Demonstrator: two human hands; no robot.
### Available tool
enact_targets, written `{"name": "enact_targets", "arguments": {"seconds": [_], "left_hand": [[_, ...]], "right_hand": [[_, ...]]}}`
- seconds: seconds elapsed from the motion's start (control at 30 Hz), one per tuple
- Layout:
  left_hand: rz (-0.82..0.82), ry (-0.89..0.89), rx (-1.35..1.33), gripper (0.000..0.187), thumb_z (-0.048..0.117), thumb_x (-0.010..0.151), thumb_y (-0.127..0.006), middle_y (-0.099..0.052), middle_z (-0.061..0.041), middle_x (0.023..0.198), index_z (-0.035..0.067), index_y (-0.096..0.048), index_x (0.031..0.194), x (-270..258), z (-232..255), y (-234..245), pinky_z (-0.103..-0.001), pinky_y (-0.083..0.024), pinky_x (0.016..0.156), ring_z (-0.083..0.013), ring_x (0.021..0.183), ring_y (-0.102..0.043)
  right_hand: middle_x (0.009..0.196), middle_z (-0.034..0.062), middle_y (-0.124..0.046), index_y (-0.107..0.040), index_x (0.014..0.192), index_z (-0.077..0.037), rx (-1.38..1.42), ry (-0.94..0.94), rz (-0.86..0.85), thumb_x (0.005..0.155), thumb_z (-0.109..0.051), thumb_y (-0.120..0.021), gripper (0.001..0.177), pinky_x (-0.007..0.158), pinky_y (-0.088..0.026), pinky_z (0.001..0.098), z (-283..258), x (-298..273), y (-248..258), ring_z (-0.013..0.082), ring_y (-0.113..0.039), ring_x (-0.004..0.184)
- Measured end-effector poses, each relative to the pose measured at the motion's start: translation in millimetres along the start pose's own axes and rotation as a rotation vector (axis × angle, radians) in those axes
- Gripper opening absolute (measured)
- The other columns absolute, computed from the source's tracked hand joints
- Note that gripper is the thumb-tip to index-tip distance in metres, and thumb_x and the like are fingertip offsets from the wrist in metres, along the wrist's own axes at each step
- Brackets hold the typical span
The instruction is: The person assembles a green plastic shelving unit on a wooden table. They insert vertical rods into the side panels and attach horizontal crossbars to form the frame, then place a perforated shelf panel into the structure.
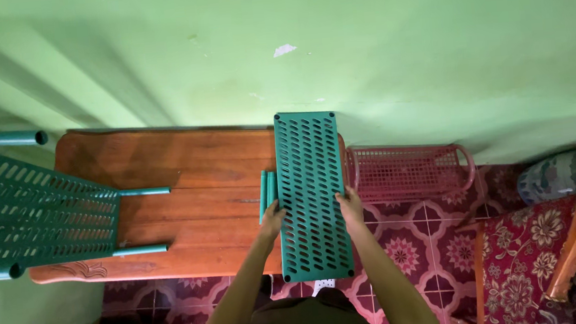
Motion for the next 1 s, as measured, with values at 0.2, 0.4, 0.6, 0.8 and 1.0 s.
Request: {"name": "enact_targets", "arguments": {"seconds": [0.2, 0.4, 0.6, 0.8, 1.0], "left_hand": [[-0.043, 0.120, -0.103, 0.062, 0.008, 0.097, -0.049, -0.061, -0.023, 0.131, 0.007, -0.040, 0.158, -1.4, -1.3, -0.6, -0.050, -0.049, 0.092, -0.0367, 0.107, -0.065], [0.150, -0.588, 0.212, 0.066, 0.003, 0.097, -0.071, -0.055, -0.020, 0.141, -0.003, -0.037, 0.154, -4.8, 5.0, -9.1, -0.043, -0.046, 0.100, -0.0271, 0.124, -0.055], [0.335, -0.348, 0.133, 0.027, 0.018, 0.097, -0.066, -0.067, -0.011, 0.102, 0.002, -0.068, 0.119, -47.5, 13.1, -20.9, -0.035, -0.057, 0.049, -0.0179, 0.064, -0.065], [0.408, -0.206, 0.021, 0.032, 0.033, 0.100, -0.059, -0.064, -0.004, 0.066, 0.005, -0.074, 0.104, -108.7, 26.0, -32.7, -0.031, -0.050, 0.040, -0.0118, 0.048, -0.059], [0.432, -0.148, -0.083, 0.048, 0.047, 0.103, -0.053, -0.058, -0.003, 0.061, 0.004, -0.067, 0.087, -159.5, 21.2, -26.9, -0.030, -0.046, 0.045, -0.0095, 0.050, -0.055]], "right_hand": [[0.123, 0.0059, -0.069, -0.058, 0.140, -0.006, -0.012, 0.007, -0.021, 0.097, -0.010, -0.065, 0.043, 0.096, -0.049, 0.0334, 5.2, -0.2, 5.8, 0.0184, -0.065, 0.111], [0.123, 0.0088, -0.070, -0.060, 0.134, -0.003, 0.032, 0.118, -0.126, 0.096, -0.011, -0.068, 0.039, 0.095, -0.051, 0.0330, 9.4, -4.0, 12.0, 0.0185, -0.066, 0.111], [0.102, 0.0090, -0.071, -0.066, 0.113, 0.000, -0.135, 0.317, 0.058, 0.092, -0.019, -0.076, 0.030, 0.085, -0.054, 0.0299, 14.9, -14.6, 26.6, 0.0164, -0.068, 0.093], [0.077, -0.0054, -0.058, -0.062, 0.090, -0.009, -0.029, 0.225, -0.074, 0.094, -0.032, -0.073, 0.026, 0.066, -0.042, 0.0227, 14.5, -41.7, 40.3, 0.0066, -0.052, 0.070], [0.066, -0.0050, -0.041, -0.055, 0.076, -0.012, -0.057, 0.113, -0.179, 0.096, -0.034, -0.073, 0.035, 0.058, -0.029, 0.0250, -25.1, -101.7, 29.9, 0.0063, -0.039, 0.062]]}}
Point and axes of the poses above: each hand's wrist, its own x-axis towards the middle knuckle, its own y-axis out of the back of the hand, z = x × y, the point moved 1 cm from there along x, towards the middle knuckle
